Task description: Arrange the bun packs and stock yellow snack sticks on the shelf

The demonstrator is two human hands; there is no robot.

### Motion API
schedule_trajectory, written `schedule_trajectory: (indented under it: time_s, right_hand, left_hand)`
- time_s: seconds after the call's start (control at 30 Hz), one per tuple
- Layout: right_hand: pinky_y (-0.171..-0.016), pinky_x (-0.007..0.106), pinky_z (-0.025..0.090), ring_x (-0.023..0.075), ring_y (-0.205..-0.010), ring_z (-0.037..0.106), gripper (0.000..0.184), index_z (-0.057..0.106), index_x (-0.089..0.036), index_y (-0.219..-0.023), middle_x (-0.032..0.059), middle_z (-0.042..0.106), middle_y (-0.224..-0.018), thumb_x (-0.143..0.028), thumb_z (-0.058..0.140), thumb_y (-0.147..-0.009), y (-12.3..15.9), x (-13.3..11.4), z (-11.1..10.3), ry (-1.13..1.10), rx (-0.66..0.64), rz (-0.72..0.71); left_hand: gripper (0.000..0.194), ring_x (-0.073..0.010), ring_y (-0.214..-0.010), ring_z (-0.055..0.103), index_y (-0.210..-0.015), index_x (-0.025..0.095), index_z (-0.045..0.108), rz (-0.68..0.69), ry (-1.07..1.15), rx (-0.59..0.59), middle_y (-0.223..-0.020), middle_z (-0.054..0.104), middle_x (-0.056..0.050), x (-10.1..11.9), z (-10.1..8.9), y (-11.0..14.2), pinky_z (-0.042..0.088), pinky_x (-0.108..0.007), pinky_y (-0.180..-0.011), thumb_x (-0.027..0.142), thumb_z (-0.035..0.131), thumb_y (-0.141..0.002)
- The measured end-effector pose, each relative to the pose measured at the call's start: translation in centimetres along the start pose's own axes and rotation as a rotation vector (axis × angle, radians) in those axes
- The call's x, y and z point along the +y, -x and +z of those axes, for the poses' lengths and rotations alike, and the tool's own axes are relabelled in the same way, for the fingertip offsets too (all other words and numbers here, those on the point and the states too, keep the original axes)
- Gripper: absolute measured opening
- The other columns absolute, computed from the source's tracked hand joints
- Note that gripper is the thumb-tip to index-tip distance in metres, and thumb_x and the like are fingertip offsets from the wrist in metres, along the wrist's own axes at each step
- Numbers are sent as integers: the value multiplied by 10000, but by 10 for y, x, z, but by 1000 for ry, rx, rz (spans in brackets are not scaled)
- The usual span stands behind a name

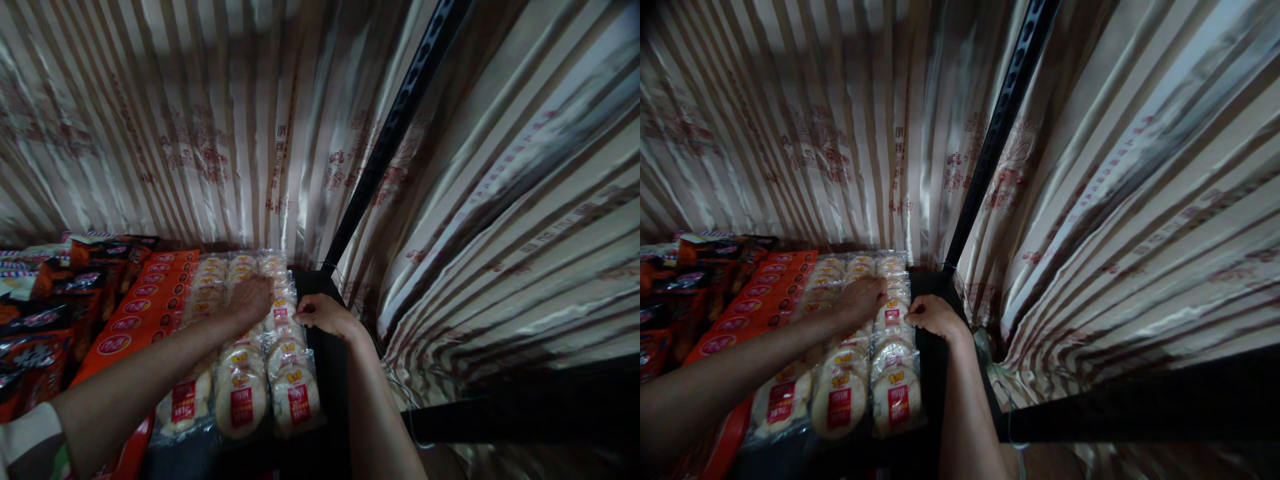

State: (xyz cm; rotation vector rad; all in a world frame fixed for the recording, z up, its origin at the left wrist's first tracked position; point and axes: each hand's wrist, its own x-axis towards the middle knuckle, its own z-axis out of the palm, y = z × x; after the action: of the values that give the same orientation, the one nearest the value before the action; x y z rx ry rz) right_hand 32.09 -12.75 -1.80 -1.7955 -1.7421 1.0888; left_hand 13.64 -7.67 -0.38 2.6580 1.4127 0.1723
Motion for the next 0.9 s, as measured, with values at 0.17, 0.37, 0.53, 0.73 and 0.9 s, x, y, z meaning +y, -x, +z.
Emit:
schedule_trajectory:
  time_s: [0.17,0.37,0.53,0.73,0.9]
  right_hand:
    - [-473,156,377,57,-459,513,41,583,-164,-687,-55,561,-496,-191,606,-708,1,-4,6,-91,52,36]
    - [-446,152,418,53,-427,525,90,551,-158,-687,-51,568,-481,-188,609,-748,-6,3,10,-208,77,81]
    - [-456,159,441,54,-422,533,106,536,-163,-693,-52,573,-482,-198,602,-766,-6,0,10,-220,110,89]
    - [-464,165,449,59,-431,543,112,535,-169,-691,-49,583,-502,-218,607,-762,-6,-2,10,-189,123,70]
    - [-458,155,439,59,-429,545,94,545,-169,-701,-49,583,-491,-208,608,-760,-5,-5,9,-172,145,75]
  left_hand:
    - [155,-177,-870,587,-843,177,585,25,22,28,-899,657,-65,-4,4,-1,449,-276,-750,224,440,-816]
    - [148,-176,-861,582,-833,179,578,15,34,38,-889,647,-64,-5,2,0,447,-274,-733,210,435,-811]
    - [114,-173,-860,562,-853,172,561,21,71,43,-895,624,-65,-5,0,2,444,-269,-739,192,469,-789]
    - [129,-164,-934,516,-862,176,560,67,95,87,-943,574,-59,-5,-1,7,426,-276,-827,198,436,-832]
    - [159,-154,-951,490,-834,188,579,261,72,61,-964,554,-37,1,-4,14,416,-277,-840,219,427,-866]
